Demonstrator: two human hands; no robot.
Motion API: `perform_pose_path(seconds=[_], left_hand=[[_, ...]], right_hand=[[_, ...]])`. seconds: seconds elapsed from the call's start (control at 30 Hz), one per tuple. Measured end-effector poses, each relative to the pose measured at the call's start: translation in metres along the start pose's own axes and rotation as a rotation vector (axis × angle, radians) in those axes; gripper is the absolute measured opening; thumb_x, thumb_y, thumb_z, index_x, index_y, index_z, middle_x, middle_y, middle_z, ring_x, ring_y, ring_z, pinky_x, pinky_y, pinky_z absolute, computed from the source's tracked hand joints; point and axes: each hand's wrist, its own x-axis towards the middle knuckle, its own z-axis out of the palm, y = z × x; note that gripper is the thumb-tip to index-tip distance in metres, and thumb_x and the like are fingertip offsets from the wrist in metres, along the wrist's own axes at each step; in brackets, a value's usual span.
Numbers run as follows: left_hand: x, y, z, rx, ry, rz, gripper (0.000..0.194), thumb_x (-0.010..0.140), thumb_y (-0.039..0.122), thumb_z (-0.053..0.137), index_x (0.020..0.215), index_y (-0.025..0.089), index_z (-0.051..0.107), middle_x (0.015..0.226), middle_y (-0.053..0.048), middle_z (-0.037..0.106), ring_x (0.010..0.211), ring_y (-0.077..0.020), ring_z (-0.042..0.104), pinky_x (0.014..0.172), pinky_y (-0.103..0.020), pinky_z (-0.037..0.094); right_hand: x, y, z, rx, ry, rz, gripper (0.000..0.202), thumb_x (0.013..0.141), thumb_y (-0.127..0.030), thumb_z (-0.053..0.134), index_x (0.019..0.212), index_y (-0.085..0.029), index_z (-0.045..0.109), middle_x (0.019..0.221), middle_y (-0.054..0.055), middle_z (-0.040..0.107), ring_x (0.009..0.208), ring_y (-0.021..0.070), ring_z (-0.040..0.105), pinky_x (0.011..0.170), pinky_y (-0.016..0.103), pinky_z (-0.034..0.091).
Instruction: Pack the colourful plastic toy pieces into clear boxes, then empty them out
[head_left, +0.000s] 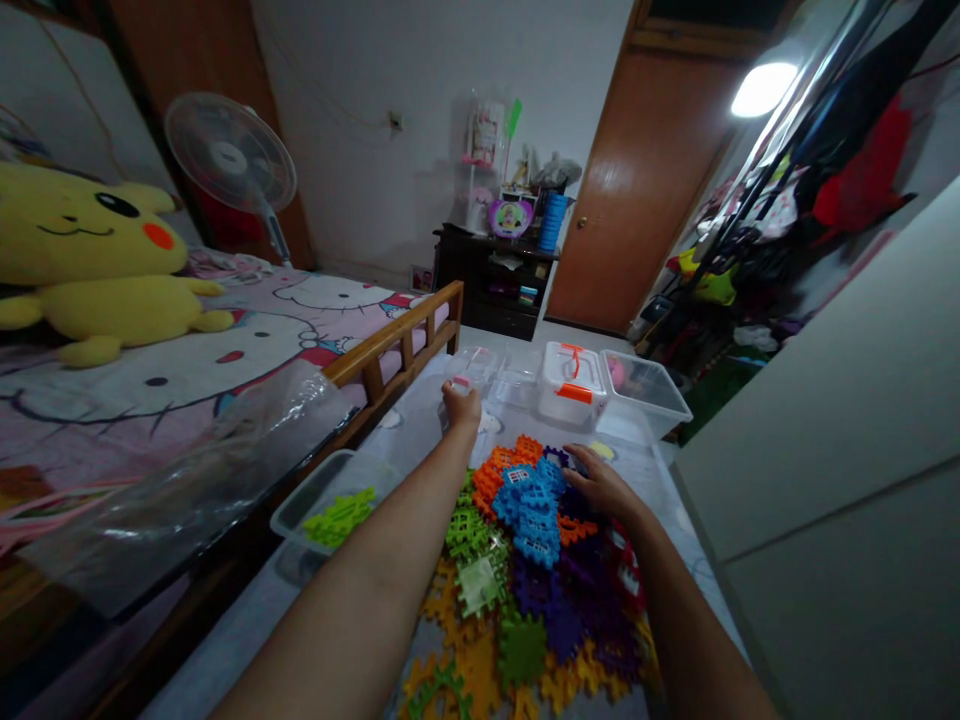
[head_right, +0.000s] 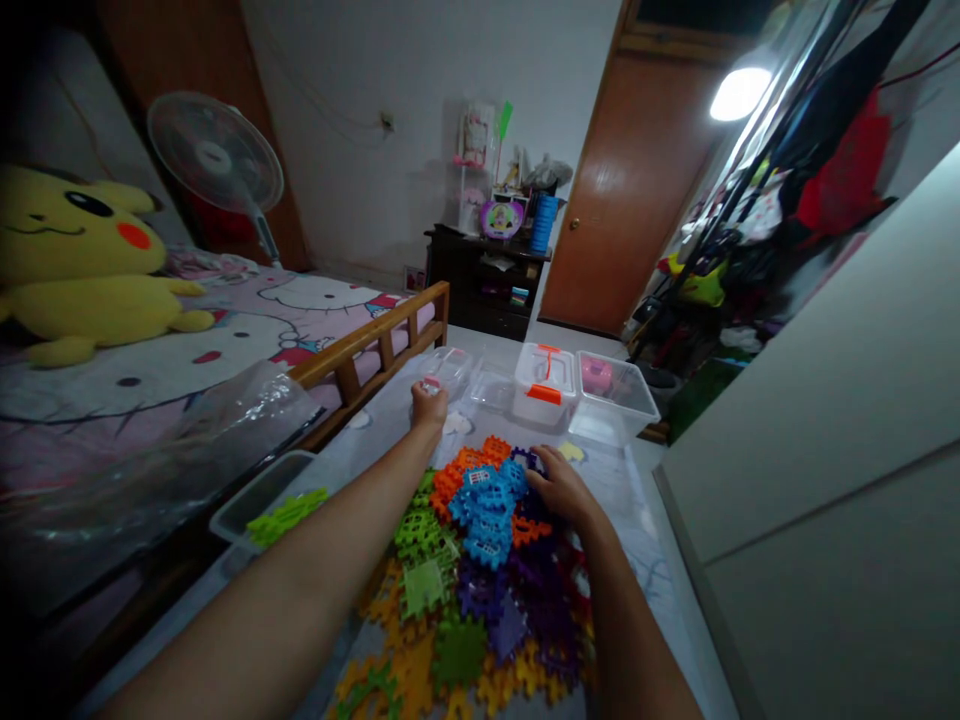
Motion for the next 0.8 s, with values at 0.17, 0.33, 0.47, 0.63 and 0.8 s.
perform_pose_path(seconds=[0.17,0.33,0.47,0.63,0.8], left_hand=[[0.001,-0.001,0.004,-0.013,0.01,0.009,0.057,0.072,0.012,0.064,0.125,0.024,0.046,0.119,-0.008,0.065,0.114,-0.0247,0.064,0.093,-0.033,0.048],[0.004,-0.001,0.011,-0.012,0.023,0.019,0.057,0.07,0.011,0.066,0.124,0.022,0.049,0.118,-0.01,0.065,0.113,-0.0262,0.064,0.093,-0.034,0.048],[0.007,0.0,0.015,-0.008,0.023,0.029,0.062,0.07,0.009,0.065,0.128,0.022,0.046,0.122,-0.01,0.064,0.115,-0.0253,0.063,0.095,-0.033,0.047],[0.008,0.001,0.021,-0.001,0.003,0.032,0.065,0.07,0.007,0.063,0.13,0.022,0.045,0.125,-0.01,0.063,0.117,-0.0239,0.062,0.098,-0.032,0.046],[0.009,0.007,0.027,0.009,-0.025,0.022,0.065,0.07,0.003,0.06,0.131,0.02,0.045,0.132,-0.011,0.06,0.126,-0.0235,0.058,0.103,-0.03,0.043]], right_hand=[[0.003,0.001,0.003,0.079,-0.128,-0.048,0.047,0.084,-0.046,0.061,0.124,-0.023,0.069,0.137,0.011,0.062,0.131,0.0315,0.054,0.117,0.052,0.034],[-0.004,0.009,0.01,0.115,-0.115,-0.038,0.052,0.085,-0.052,0.059,0.125,-0.021,0.069,0.144,0.012,0.056,0.136,0.0318,0.05,0.119,0.05,0.033],[-0.008,0.016,0.014,0.134,-0.112,-0.015,0.058,0.086,-0.057,0.057,0.13,-0.021,0.067,0.15,0.013,0.05,0.141,0.0315,0.043,0.122,0.049,0.028],[-0.01,0.021,0.016,0.154,-0.109,-0.02,0.06,0.085,-0.062,0.057,0.13,-0.023,0.066,0.151,0.012,0.049,0.142,0.0322,0.042,0.122,0.05,0.028],[-0.01,0.021,0.018,0.133,-0.1,-0.031,0.062,0.087,-0.064,0.054,0.13,-0.022,0.067,0.151,0.012,0.049,0.142,0.0317,0.042,0.122,0.049,0.027]])
